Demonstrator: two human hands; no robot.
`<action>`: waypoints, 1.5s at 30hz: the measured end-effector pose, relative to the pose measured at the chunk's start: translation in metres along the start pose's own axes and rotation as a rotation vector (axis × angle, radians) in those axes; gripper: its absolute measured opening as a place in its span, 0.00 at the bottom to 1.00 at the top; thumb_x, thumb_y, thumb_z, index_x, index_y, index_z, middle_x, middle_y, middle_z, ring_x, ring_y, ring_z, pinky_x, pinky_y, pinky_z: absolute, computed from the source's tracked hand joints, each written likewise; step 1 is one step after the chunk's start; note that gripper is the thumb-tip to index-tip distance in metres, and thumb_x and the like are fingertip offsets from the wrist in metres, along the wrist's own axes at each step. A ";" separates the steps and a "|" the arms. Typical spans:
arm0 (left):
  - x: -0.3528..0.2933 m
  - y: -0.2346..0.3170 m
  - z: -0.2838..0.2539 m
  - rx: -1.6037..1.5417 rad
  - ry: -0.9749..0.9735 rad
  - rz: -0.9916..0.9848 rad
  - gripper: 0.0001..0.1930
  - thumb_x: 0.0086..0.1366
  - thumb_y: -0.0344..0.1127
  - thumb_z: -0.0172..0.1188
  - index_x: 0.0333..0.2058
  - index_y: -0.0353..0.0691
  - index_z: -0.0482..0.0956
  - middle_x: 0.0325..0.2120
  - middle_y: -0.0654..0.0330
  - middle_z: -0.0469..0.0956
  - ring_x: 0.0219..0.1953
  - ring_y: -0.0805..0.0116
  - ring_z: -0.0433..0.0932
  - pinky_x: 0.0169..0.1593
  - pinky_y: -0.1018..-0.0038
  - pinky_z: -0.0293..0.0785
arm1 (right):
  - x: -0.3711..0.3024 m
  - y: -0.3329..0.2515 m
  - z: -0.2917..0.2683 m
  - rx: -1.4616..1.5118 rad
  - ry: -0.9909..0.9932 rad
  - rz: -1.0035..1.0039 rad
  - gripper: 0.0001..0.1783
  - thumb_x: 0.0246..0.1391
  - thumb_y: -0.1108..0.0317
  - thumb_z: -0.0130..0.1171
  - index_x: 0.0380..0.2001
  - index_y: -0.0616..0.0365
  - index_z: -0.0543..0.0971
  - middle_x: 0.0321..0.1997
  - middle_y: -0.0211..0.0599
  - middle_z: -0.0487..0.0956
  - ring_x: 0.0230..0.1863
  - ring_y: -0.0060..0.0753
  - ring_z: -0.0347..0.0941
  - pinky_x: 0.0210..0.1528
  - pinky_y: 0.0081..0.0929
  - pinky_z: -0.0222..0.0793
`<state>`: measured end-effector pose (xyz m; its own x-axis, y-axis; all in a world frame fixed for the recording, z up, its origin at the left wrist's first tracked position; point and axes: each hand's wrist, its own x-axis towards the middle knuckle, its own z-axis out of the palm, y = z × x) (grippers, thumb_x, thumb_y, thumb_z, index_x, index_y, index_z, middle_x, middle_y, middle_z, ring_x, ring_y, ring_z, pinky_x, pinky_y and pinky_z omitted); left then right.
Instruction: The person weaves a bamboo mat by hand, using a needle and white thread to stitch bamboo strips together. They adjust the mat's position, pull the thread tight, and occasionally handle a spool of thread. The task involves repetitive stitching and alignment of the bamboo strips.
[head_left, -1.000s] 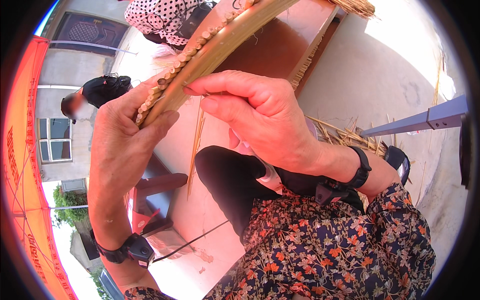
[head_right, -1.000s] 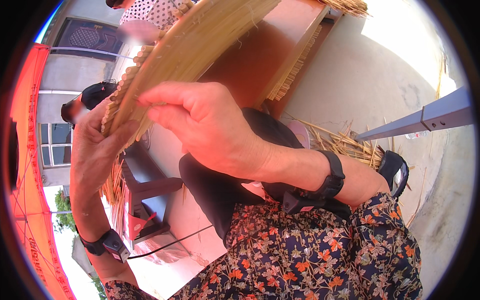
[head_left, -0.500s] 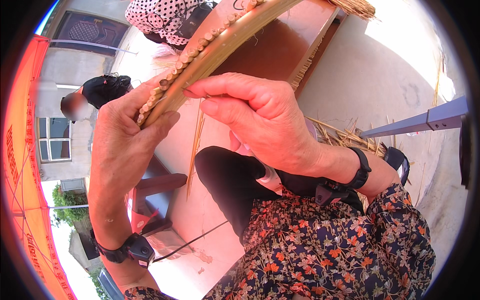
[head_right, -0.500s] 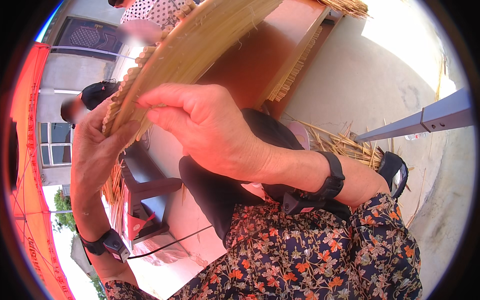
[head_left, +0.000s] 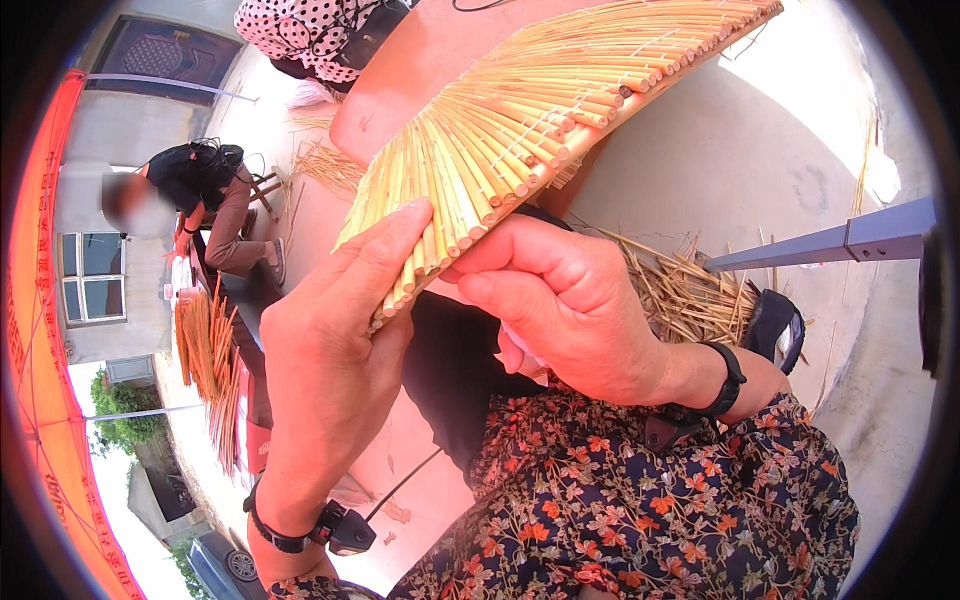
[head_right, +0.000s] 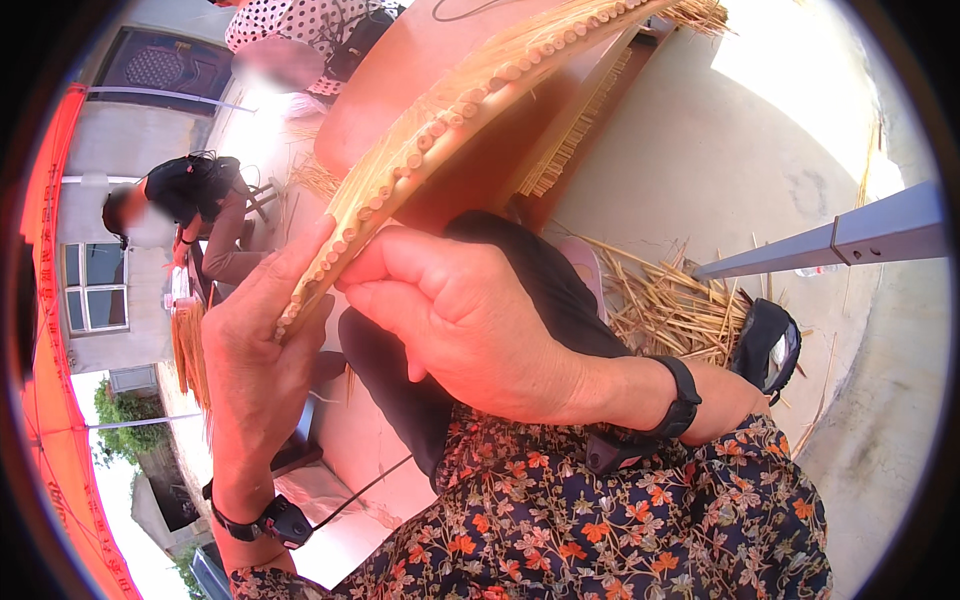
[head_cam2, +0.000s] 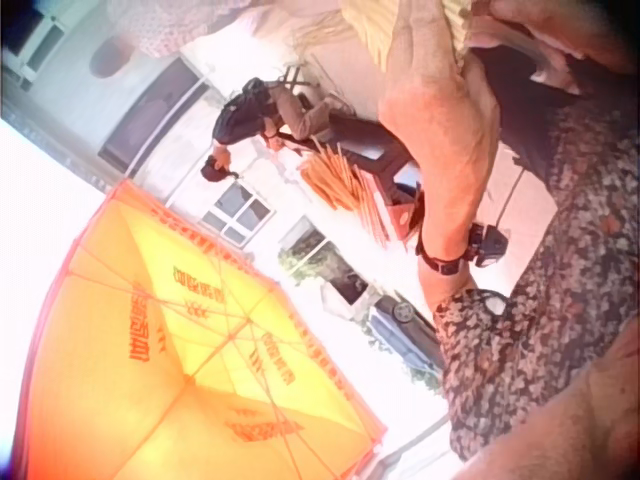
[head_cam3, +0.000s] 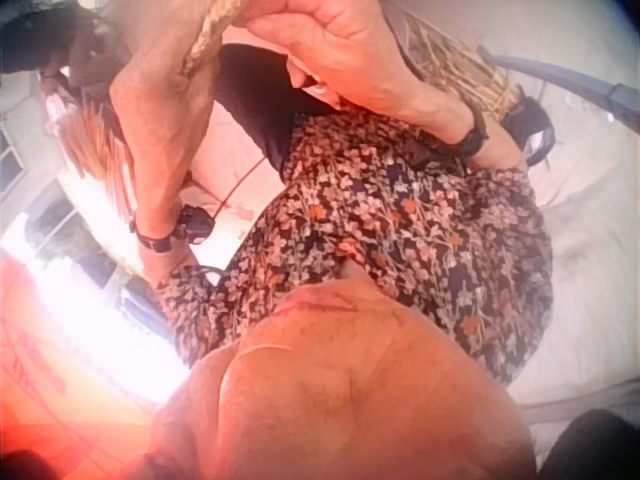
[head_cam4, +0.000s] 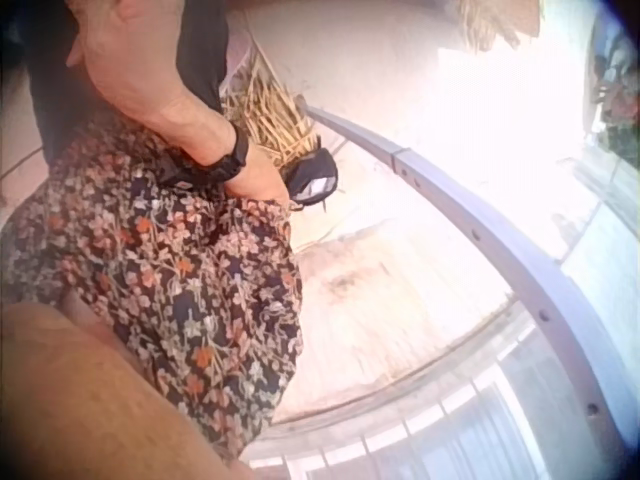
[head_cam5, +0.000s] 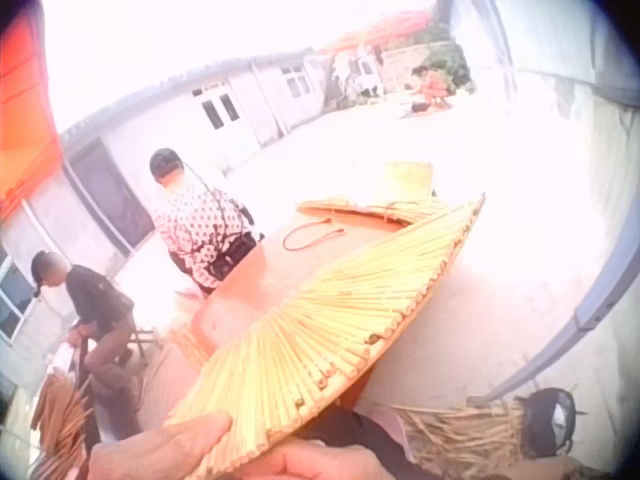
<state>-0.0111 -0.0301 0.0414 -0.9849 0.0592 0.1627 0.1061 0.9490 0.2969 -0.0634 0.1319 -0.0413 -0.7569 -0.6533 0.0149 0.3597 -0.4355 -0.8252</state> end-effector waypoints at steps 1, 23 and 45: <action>-0.005 0.002 0.005 0.026 0.003 0.022 0.30 0.50 0.15 0.61 0.55 0.41 0.78 0.44 0.51 0.82 0.43 0.54 0.83 0.46 0.69 0.78 | -0.005 0.011 -0.006 0.023 -0.010 -0.007 0.09 0.64 0.74 0.54 0.44 0.64 0.80 0.29 0.29 0.79 0.20 0.12 0.71 0.21 0.14 0.68; -0.044 0.000 0.058 0.184 0.026 0.057 0.28 0.46 0.18 0.61 0.50 0.38 0.81 0.47 0.52 0.81 0.48 0.54 0.81 0.51 0.66 0.77 | -0.044 0.056 -0.051 -0.396 -0.170 -0.001 0.10 0.63 0.71 0.56 0.27 0.63 0.77 0.18 0.31 0.76 0.20 0.22 0.74 0.23 0.23 0.65; -0.044 0.000 0.057 0.136 -0.005 0.045 0.32 0.42 0.13 0.62 0.51 0.37 0.80 0.49 0.50 0.80 0.51 0.51 0.79 0.54 0.65 0.76 | -0.044 0.074 -0.054 0.009 -0.138 0.157 0.11 0.63 0.70 0.58 0.29 0.65 0.83 0.18 0.30 0.80 0.17 0.14 0.70 0.19 0.18 0.60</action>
<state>0.0242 -0.0149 -0.0194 -0.9802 0.1043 0.1682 0.1314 0.9784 0.1594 -0.0332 0.1615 -0.1338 -0.6095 -0.7920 -0.0352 0.4726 -0.3274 -0.8182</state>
